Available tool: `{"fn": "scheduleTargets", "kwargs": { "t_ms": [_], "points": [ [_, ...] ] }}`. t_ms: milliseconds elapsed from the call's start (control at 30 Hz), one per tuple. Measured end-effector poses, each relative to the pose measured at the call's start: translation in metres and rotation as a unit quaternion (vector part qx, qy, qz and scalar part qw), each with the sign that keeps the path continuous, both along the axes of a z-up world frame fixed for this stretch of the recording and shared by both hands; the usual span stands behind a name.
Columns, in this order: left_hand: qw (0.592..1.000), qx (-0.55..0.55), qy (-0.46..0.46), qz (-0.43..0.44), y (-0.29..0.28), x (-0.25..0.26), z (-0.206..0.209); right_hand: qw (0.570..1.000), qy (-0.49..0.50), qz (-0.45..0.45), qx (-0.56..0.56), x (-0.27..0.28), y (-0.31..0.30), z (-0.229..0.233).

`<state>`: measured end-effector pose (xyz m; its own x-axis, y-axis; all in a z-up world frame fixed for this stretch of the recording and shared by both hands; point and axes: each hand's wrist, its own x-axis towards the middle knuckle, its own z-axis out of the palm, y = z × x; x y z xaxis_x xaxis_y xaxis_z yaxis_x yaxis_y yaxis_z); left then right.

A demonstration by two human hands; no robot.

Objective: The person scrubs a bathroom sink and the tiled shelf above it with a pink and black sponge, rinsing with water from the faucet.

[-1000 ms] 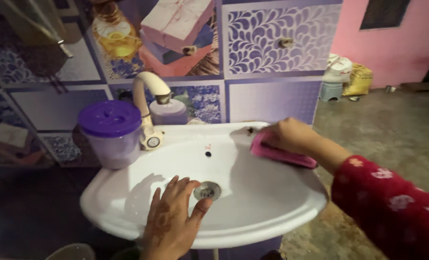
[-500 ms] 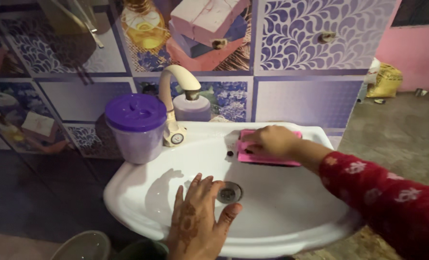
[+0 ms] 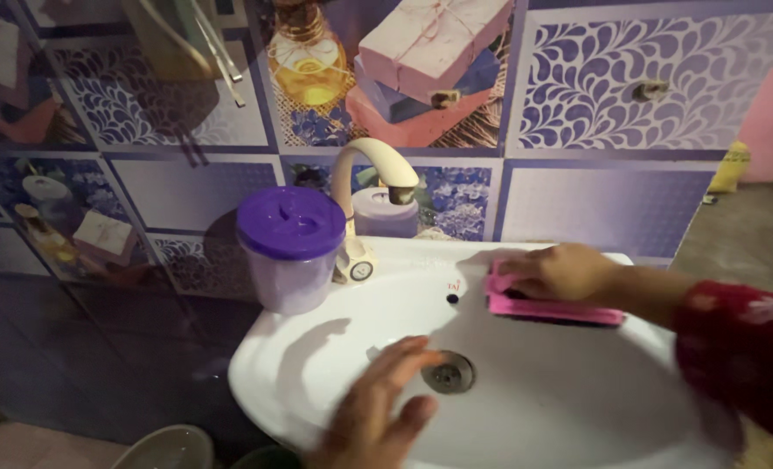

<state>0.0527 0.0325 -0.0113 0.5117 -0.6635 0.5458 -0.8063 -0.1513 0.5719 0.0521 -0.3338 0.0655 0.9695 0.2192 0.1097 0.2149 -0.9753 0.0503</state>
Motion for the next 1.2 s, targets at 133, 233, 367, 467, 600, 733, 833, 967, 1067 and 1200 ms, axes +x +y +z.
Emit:
{"fn": "scheduleTargets", "kwargs": {
  "t_ms": [133, 233, 367, 467, 600, 733, 833, 967, 1067, 1200],
  "points": [
    [0.996, 0.042, 0.046, 0.061, 0.072, 0.044, 0.013, 0.993, -0.058, 0.1, -0.012, 0.039, 0.044, -0.021],
    [0.976, 0.036, 0.138, 0.163, 0.093, 0.063, 0.014, 0.984, -0.132, 0.122, 0.001, 0.08, 0.09, -0.033],
    [0.974, 0.013, 0.177, 0.144, 0.092, 0.082, 0.007, 0.988, -0.125, 0.09, -0.033, 0.114, 0.119, -0.026],
    [0.954, -0.01, 0.278, 0.115, 0.08, 0.098, 0.008, 0.991, -0.099, 0.087, 0.001, 0.104, 0.114, -0.022],
    [0.931, -0.002, 0.328, 0.161, 0.074, 0.096, 0.018, 0.971, -0.116, 0.206, 0.016, 0.075, 0.079, -0.014],
    [0.932, 0.0, 0.315, 0.179, 0.074, 0.092, 0.026, 0.997, -0.045, 0.051, -0.043, 0.07, 0.067, -0.017],
    [0.944, 0.027, 0.282, 0.171, 0.073, 0.094, 0.026, 0.991, -0.084, 0.104, -0.011, 0.08, 0.087, -0.023],
    [0.952, 0.047, 0.273, 0.127, 0.072, 0.105, 0.006, 0.995, -0.092, 0.024, -0.032, 0.089, 0.128, -0.023],
    [0.957, 0.042, 0.286, 0.011, 0.069, 0.141, -0.035, 0.992, 0.041, -0.115, -0.009, 0.073, 0.143, -0.01],
    [0.932, 0.048, 0.318, -0.167, 0.039, 0.236, -0.134, 0.98, 0.066, -0.183, 0.038, 0.029, 0.134, -0.002]
  ]
}}
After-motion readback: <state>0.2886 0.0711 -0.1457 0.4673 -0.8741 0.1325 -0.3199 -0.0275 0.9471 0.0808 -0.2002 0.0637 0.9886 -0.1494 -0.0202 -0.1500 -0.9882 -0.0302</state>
